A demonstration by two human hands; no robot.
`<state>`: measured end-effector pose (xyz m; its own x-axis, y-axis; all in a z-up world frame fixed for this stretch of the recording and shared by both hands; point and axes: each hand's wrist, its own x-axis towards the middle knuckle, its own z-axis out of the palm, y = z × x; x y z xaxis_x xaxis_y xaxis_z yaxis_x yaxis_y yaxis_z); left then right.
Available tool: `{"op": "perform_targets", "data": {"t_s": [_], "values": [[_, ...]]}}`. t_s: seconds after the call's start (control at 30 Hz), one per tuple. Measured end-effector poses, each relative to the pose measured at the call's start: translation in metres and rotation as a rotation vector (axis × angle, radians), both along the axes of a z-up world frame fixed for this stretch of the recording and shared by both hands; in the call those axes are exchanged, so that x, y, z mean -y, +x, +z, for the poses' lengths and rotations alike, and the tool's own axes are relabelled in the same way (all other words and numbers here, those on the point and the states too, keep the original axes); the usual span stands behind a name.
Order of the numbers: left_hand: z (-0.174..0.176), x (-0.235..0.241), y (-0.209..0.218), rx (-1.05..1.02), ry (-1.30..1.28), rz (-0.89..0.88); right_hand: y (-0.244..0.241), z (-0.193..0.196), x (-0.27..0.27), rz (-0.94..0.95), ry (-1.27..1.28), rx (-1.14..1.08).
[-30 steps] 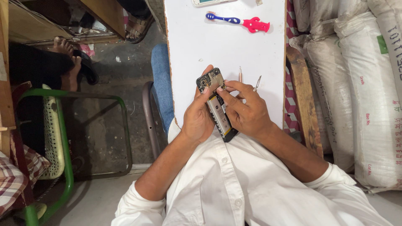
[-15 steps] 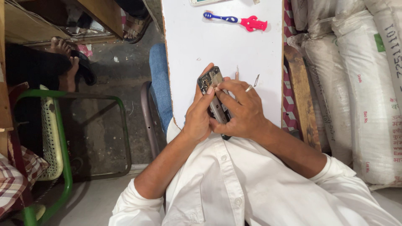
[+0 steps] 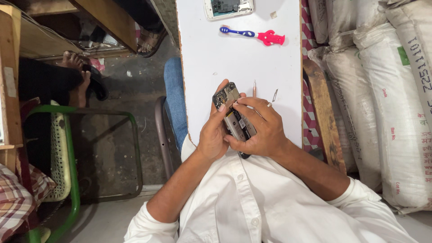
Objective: The person cleans the internal components of a disassembled smartphone using a dropper and a toothbrush, then reconnects the battery and connects a charging cable to test the device.
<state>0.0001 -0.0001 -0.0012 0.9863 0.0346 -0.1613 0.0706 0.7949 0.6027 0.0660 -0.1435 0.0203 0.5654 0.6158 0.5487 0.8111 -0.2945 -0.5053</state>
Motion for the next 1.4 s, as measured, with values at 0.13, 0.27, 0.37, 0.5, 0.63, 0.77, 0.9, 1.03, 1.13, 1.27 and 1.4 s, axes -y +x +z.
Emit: {"op": "perform_targets", "data": {"t_s": [0.13, 0.27, 0.37, 0.5, 0.63, 0.77, 0.9, 1.03, 1.13, 1.27, 1.4], "values": [[-0.003, 0.001, 0.001, 0.013, -0.007, 0.006, -0.002, -0.004, 0.002, 0.000, 0.011, -0.007], [-0.002, 0.001, 0.001, 0.009, -0.011, 0.014, -0.001, -0.005, 0.001, 0.012, 0.012, 0.019], [-0.003, 0.001, 0.001, -0.016, 0.005, 0.006, -0.001, -0.004, 0.000, 0.022, 0.013, 0.022], [-0.007, 0.001, 0.001, -0.009, 0.007, 0.012, -0.002, -0.003, 0.000, 0.016, 0.003, 0.029], [-0.017, 0.003, -0.002, -0.019, 0.041, 0.008, 0.000, -0.004, 0.001, 0.037, -0.004, 0.072], [-0.028, 0.007, -0.003, -0.008, 0.078, 0.040, 0.002, -0.008, -0.001, 0.052, 0.037, 0.051], [-0.034, 0.008, -0.002, -0.106, -0.025, 0.058, 0.004, -0.009, -0.003, 0.031, -0.002, 0.040], [-0.032, 0.004, -0.003, -0.064, -0.077, 0.056, 0.004, -0.005, 0.001, 0.003, -0.017, 0.078], [-0.024, 0.004, -0.006, 0.004, -0.065, 0.048, 0.003, -0.001, 0.000, -0.032, 0.019, 0.094], [-0.015, 0.004, -0.003, -0.011, -0.073, 0.060, 0.003, 0.001, -0.002, -0.039, 0.004, 0.149], [-0.006, 0.005, -0.001, 0.015, -0.018, 0.063, 0.002, 0.001, -0.002, -0.103, -0.091, 0.285]]}}
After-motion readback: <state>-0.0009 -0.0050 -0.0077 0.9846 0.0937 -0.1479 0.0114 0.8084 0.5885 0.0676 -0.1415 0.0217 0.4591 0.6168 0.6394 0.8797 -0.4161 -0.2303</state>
